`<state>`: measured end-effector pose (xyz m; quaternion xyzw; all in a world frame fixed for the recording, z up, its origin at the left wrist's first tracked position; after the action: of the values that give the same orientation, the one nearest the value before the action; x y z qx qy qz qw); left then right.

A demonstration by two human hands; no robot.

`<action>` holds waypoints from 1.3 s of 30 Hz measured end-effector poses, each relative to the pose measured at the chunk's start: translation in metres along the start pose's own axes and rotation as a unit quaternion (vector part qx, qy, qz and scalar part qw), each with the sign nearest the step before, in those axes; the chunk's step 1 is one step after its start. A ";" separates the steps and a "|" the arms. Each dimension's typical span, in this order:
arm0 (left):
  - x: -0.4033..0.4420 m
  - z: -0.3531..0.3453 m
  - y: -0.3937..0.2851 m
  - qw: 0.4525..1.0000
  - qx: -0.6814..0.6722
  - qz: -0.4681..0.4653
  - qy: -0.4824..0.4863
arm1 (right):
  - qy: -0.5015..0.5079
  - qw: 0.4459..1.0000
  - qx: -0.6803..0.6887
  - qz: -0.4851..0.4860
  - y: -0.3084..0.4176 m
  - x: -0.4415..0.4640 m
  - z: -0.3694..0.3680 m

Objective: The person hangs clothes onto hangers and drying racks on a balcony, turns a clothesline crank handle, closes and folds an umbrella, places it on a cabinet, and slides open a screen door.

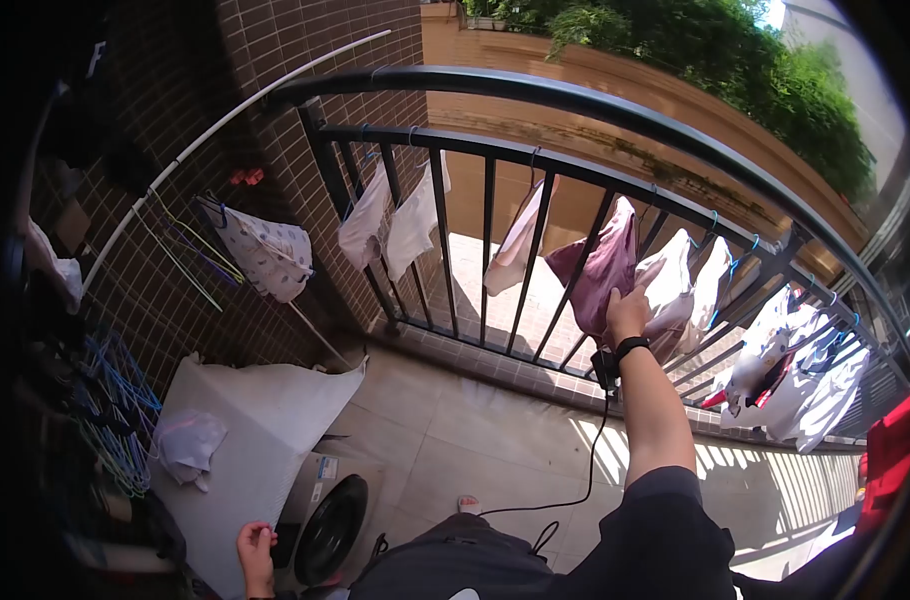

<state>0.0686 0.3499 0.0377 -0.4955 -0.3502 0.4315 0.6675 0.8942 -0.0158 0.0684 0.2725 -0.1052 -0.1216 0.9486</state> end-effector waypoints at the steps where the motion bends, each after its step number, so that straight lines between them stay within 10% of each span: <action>1: -0.001 0.001 0.000 1.000 -0.004 0.000 -0.002 | -0.027 0.999 0.005 0.043 -0.004 -0.011 -0.001; 5: -0.006 0.011 -0.001 1.000 -0.006 0.013 -0.019 | -0.052 0.997 0.063 -0.001 -0.067 -0.051 -0.025; 10: -0.021 0.029 0.009 0.999 -0.003 0.028 -0.030 | 0.234 0.970 -0.070 0.017 -0.161 -0.137 -0.126; 14: -0.035 0.045 0.030 0.998 -0.023 0.036 -0.053 | 0.437 0.864 -0.205 0.145 -0.208 -0.262 -0.184; 19: -0.056 0.082 0.057 0.996 -0.032 0.038 -0.073 | 0.621 0.752 -0.207 0.079 -0.203 -0.389 -0.185; 31: -0.030 0.375 0.131 0.858 0.404 -0.034 -0.316 | 0.574 0.797 -0.151 0.115 -0.143 -0.495 -0.169; 39: 0.085 0.440 0.153 0.802 0.559 -0.031 -0.206 | 0.504 0.751 -0.261 0.338 -0.080 -0.647 -0.098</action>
<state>-0.3278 0.6076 0.0101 0.0753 -0.1919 0.6236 0.7540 0.2935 0.1533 -0.1426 -0.0171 0.3387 0.3390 0.8775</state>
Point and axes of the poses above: each hand's wrist, its own x-axis towards the middle knuckle, its own z-axis out of the back of the hand, y = z × x, the point moved 9 cm from there along x, towards the middle knuckle, and after that the axes turned 15 degrees about -z, right-handed, at the moved point
